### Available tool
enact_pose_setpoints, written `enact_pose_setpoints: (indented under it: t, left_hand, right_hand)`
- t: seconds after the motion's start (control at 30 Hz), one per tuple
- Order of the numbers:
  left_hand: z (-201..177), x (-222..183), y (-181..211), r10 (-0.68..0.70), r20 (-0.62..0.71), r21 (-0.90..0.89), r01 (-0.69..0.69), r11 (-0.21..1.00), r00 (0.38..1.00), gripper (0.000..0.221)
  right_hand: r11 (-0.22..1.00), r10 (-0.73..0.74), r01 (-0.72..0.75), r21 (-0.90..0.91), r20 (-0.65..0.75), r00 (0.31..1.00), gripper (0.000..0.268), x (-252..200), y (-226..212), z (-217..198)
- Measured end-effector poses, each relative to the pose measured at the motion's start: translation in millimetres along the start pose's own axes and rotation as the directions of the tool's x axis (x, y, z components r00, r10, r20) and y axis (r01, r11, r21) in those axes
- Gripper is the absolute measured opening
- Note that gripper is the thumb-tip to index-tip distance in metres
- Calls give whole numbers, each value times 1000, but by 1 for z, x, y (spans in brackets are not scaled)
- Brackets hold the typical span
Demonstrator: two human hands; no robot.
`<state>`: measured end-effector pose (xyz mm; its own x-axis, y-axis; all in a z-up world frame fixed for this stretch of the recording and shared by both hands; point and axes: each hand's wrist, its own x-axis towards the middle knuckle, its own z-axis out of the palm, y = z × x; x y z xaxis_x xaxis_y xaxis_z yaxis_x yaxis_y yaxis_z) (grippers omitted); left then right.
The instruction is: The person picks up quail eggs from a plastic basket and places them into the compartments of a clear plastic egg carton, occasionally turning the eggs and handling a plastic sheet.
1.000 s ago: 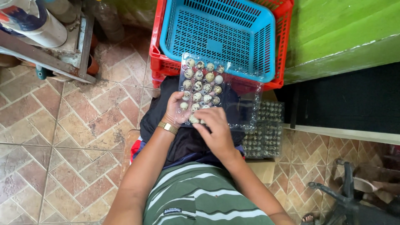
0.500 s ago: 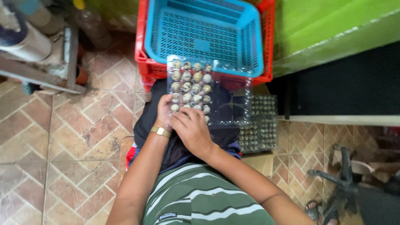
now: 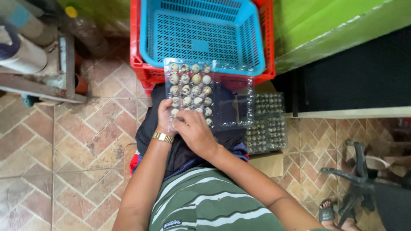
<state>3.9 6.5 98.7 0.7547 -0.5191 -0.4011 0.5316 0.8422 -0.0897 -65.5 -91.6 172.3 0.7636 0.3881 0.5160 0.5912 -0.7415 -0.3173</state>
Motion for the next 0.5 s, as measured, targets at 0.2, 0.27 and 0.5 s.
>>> enact_pose_setpoints:
  t: [0.2,0.27,0.5]
  left_hand:
    - [-70,35,9,-62,94,14,60,998,994,43]
    - [-50,23,8,-86,122,3,87,996,989,44]
    - [-86,42,8,-74,37,11,74,997,997,42]
  right_hand:
    - [992,58,-58,110,2,998,20,5,-5,-27]
    - [994,64,-63,85,-15,998,21,3,-10,-36]
    - [995,74,-67,-70,101,992,33,-10,-15,-31]
